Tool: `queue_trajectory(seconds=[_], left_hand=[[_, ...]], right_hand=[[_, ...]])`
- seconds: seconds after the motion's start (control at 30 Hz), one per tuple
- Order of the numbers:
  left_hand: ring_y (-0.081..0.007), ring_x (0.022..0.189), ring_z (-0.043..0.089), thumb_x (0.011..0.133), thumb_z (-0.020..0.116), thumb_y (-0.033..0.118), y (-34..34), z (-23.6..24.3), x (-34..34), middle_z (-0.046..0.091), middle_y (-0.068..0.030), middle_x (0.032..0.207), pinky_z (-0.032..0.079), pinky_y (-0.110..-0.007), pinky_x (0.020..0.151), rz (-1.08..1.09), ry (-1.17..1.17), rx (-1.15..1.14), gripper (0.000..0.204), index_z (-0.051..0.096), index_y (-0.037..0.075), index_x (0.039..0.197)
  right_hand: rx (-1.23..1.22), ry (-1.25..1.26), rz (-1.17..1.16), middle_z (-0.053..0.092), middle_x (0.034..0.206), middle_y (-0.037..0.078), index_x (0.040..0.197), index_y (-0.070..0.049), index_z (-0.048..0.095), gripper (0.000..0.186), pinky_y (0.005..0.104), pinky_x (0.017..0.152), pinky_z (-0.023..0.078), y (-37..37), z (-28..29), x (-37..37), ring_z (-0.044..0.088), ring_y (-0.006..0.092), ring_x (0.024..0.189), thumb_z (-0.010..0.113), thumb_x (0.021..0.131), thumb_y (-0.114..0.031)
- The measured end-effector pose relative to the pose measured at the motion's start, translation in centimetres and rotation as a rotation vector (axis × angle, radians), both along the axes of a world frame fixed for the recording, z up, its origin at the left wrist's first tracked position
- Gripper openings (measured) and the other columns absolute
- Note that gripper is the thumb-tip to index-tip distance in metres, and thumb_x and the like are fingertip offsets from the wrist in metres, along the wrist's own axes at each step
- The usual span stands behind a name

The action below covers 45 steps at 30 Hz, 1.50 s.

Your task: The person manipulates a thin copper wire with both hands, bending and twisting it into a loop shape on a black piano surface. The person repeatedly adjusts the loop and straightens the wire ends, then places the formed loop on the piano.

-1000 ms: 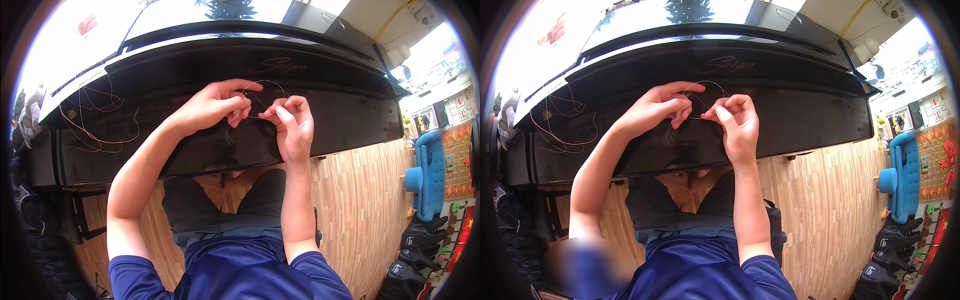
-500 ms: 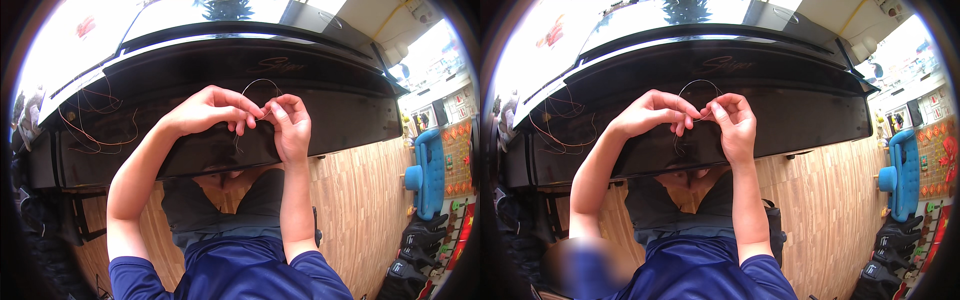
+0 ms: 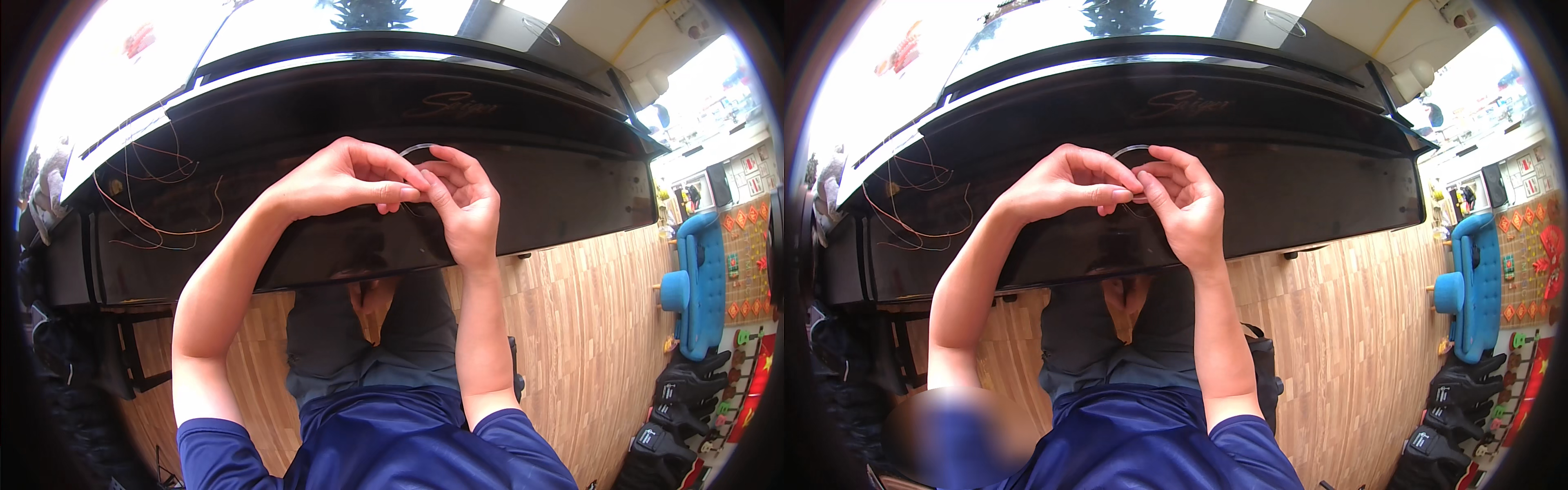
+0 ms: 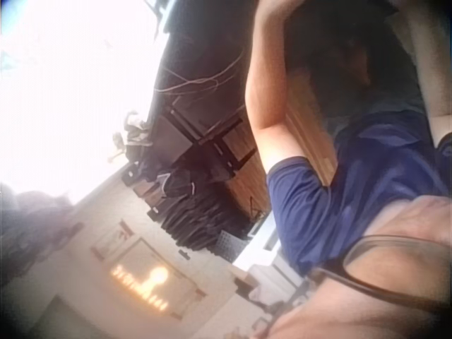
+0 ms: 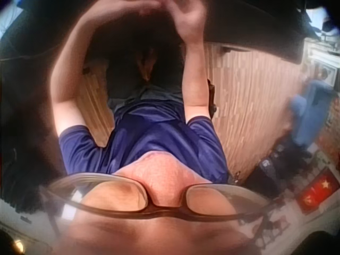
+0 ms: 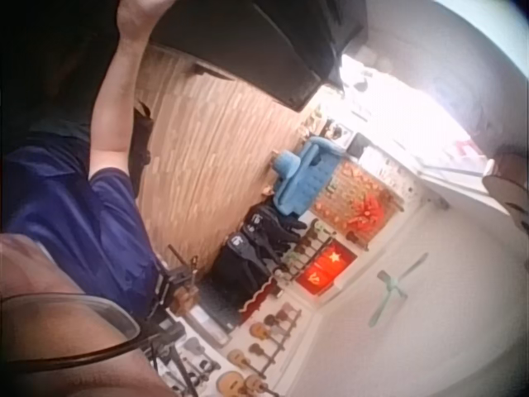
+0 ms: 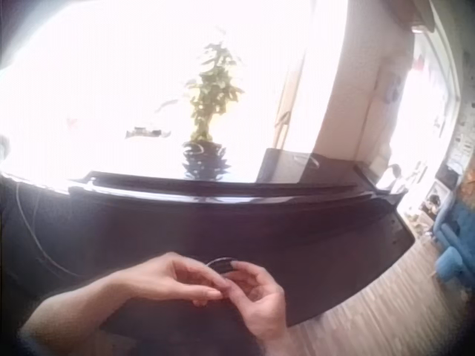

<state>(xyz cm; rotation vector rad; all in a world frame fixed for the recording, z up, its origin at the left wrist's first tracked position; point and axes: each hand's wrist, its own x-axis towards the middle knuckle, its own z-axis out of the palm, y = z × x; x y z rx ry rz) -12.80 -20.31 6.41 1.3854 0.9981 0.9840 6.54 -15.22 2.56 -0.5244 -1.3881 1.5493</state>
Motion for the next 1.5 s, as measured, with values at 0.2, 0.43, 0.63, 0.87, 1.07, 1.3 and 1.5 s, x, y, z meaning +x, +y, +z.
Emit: queue_trajectory(seconds=[0.2, 0.43, 0.63, 0.87, 1.07, 1.3, 1.5], left_hand=[[-0.0065, 0.065, 0.051, 0.102, 0.056, 0.034, 0.5, 0.6, 0.0, 0.055, 0.0017, 0.066, 0.043, -0.024, 0.065, 0.252, 0.007, -0.035, 0.035, 0.069, 0.003, 0.105], [-0.0075, 0.056, 0.048, 0.103, 0.054, 0.036, 0.8, 0.3, -0.4, 0.045, 0.0032, 0.058, 0.040, -0.023, 0.058, 0.344, -0.059, -0.052, 0.039, 0.066, -0.001, 0.103], [-0.0053, 0.047, 0.038, 0.104, 0.053, 0.034, 0.4, 1.2, -0.8, 0.036, 0.0051, 0.056, 0.033, -0.021, 0.048, 0.369, -0.162, -0.101, 0.037, 0.064, -0.001, 0.105], [-0.0038, 0.047, 0.036, 0.104, 0.052, 0.032, 0.1, 1.3, -0.7, 0.039, 0.0054, 0.061, 0.030, -0.021, 0.048, 0.327, -0.234, -0.112, 0.034, 0.064, 0.000, 0.108], [-0.0032, 0.049, 0.035, 0.105, 0.051, 0.032, 0.5, 1.0, -0.8, 0.037, 0.0054, 0.062, 0.029, -0.020, 0.050, 0.390, -0.248, -0.069, 0.033, 0.062, 0.001, 0.105], [-0.0044, 0.045, 0.036, 0.104, 0.053, 0.034, 0.6, 0.1, -0.5, 0.038, 0.0046, 0.061, 0.029, -0.023, 0.044, 0.385, -0.132, -0.074, 0.033, 0.063, 0.002, 0.104], [-0.0066, 0.041, 0.045, 0.103, 0.052, 0.032, 0.7, -0.3, 0.4, 0.044, 0.0017, 0.058, 0.034, -0.023, 0.043, 0.338, 0.053, -0.017, 0.035, 0.063, -0.001, 0.102]], right_hand=[[-0.068, -0.121, 0.010, 0.068, 0.086, 0.010, 0.114, 0.004, 0.063, 0.025, 0.0256, 0.061, 0.057, 0.1, 0.2, 0.9, 0.067, 0.0137, 0.069, 0.064, 0.097, -0.014], [-0.073, -0.027, -0.067, 0.066, 0.079, 0.008, 0.105, 0.003, 0.068, 0.029, 0.0248, 0.057, 0.056, 0.3, -0.1, 0.0, 0.064, 0.0135, 0.062, 0.059, 0.101, -0.024], [-0.113, -0.062, -0.063, 0.062, 0.071, 0.004, 0.103, 0.001, 0.068, 0.027, 0.0209, 0.047, 0.044, 0.0, 0.1, 0.6, 0.055, 0.0071, 0.055, 0.059, 0.101, -0.024], [-0.078, -0.043, -0.167, 0.057, 0.072, -0.005, 0.105, -0.002, 0.070, 0.014, 0.0154, 0.048, 0.030, -0.1, -0.3, 0.2, 0.046, -0.0001, 0.058, 0.064, 0.098, -0.012], [0.038, -0.009, -0.059, 0.053, 0.071, -0.006, 0.115, -0.002, 0.067, 0.020, 0.0152, 0.055, 0.033, -0.4, -0.3, 0.6, 0.043, -0.0001, 0.062, 0.063, 0.098, -0.010], [0.066, -0.138, -0.094, 0.071, 0.086, 0.004, 0.102, 0.000, 0.071, 0.013, 0.0191, 0.067, 0.051, -0.5, -0.6, 0.3, 0.066, 0.0077, 0.073, 0.072, 0.091, -0.007], [0.112, -0.164, -0.052, 0.072, 0.087, 0.006, 0.102, 0.002, 0.070, 0.013, 0.0221, 0.074, 0.054, -0.7, -0.4, -0.2, 0.069, 0.0111, 0.080, 0.071, 0.090, -0.004]])
